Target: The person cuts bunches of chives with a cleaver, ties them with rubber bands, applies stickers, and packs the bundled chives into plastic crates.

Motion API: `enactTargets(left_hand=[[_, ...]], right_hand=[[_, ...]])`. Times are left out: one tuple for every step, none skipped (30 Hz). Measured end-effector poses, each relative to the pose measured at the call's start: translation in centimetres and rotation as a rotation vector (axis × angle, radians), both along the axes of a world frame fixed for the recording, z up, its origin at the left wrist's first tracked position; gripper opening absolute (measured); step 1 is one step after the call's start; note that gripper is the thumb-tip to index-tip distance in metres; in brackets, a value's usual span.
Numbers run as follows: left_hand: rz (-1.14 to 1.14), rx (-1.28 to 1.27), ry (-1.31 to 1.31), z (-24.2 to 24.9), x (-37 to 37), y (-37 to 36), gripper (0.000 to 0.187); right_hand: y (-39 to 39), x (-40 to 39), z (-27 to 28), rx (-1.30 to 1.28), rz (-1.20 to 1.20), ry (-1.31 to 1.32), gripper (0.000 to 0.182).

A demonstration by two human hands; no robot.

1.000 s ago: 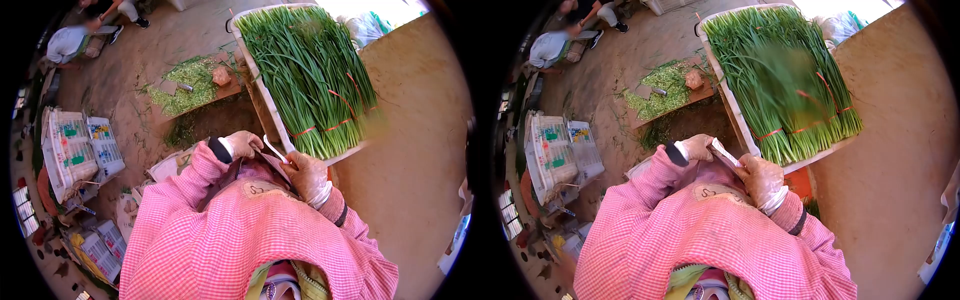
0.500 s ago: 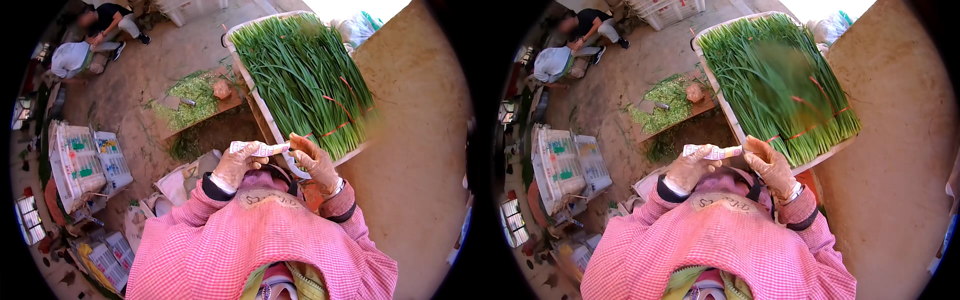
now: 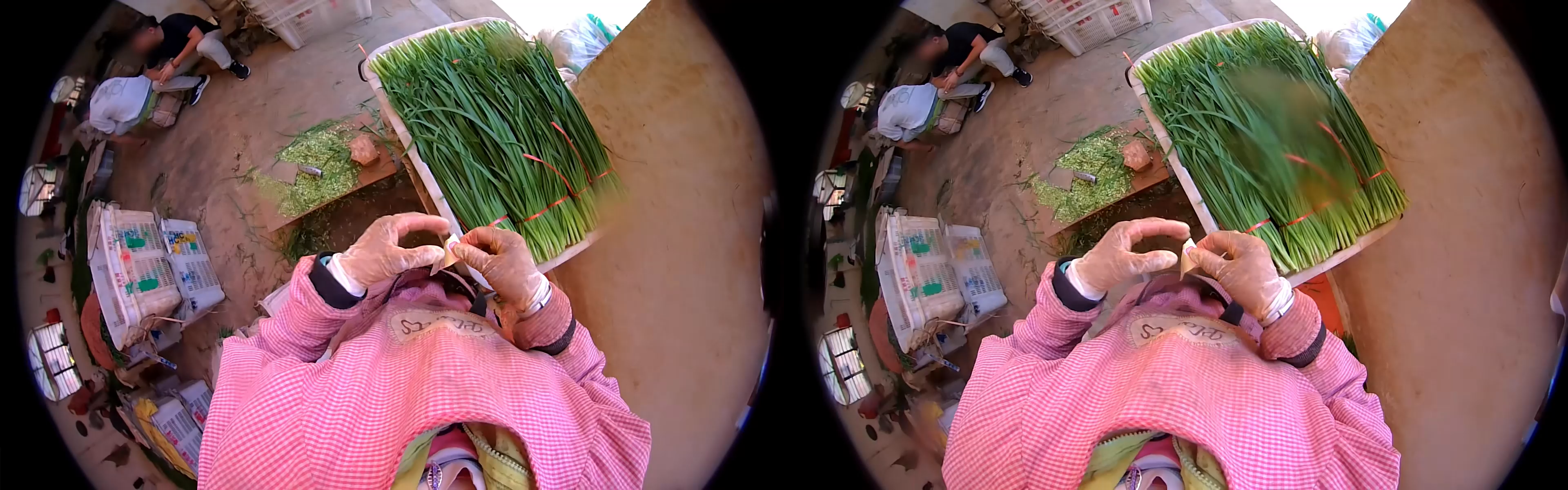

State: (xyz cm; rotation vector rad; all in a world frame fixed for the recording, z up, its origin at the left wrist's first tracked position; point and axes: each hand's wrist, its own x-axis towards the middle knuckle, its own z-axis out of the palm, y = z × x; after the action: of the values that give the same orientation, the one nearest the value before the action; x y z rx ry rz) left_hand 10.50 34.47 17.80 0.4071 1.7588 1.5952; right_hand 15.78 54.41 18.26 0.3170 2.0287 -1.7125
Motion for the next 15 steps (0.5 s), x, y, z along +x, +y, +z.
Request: enactTargets(left_hand=[[-0.021,0.070,-0.258,0.1,0.4,0.7,0.035],[0.090,0.023,-0.466,0.0,0.9,1.2,0.025],[0.082,0.021,-0.466,-0.2,1.1,1.5,0.025],[0.138,0.003,-0.427,-0.5,1.3,1.7,0.023],[0.195,-0.014,-0.390,-0.8,1.6,2.0,0.022],[0.291,0.032,-0.472,-1.2,1.9,2.2,0.019],[0.291,0.031,-0.474,-1.8,2.0,2.2,0.019],[0.344,0.013,-0.463,-2.2,2.0,2.0,0.018],[0.399,-0.005,-0.449,-2.4,1.8,1.8,0.017],[0.392,-0.017,-0.462,-2.4,1.6,1.7,0.015],[0.391,-0.020,-0.462,-2.3,1.6,1.9,0.015],[0.433,0.007,-0.475,-2.0,1.8,2.2,0.015],[0.473,0.036,-0.489,-1.9,1.9,2.5,0.015],[0.468,0.036,-0.491,-2.1,2.0,2.6,0.015],[0.400,0.039,-0.480,-2.2,2.0,2.5,0.014]], right_hand=[[-0.1,-0.2,-0.1,0.009,-0.001,0.030,0.024],[-0.2,-0.2,0.0,-0.017,-0.011,0.026,0.025],[0.0,-0.3,-0.3,-0.017,-0.018,0.026,0.025],[0.1,-0.3,-1.0,0.054,-0.005,0.090,0.023],[0.2,-0.2,-1.6,0.124,0.011,0.151,0.021],[-0.1,-0.2,-1.9,0.105,-0.073,0.148,0.018],[-0.2,-0.1,-1.6,0.104,-0.073,0.146,0.018],[-0.4,0.1,-0.9,0.250,-0.164,0.394,0.018],[-0.6,0.2,-0.5,0.393,-0.258,0.646,0.018],[-0.2,0.3,-1.3,0.452,-0.182,0.786,0.021],[-0.4,0.4,-1.2,0.450,-0.184,0.786,0.021],[-0.7,0.5,-1.0,0.516,-0.106,0.859,0.021],[-0.8,0.6,-0.9,0.585,-0.027,0.930,0.022],[-1.0,0.5,-1.4,0.546,-0.032,0.915,0.021],[-1.0,0.5,-1.6,0.548,-0.035,0.914,0.021]])
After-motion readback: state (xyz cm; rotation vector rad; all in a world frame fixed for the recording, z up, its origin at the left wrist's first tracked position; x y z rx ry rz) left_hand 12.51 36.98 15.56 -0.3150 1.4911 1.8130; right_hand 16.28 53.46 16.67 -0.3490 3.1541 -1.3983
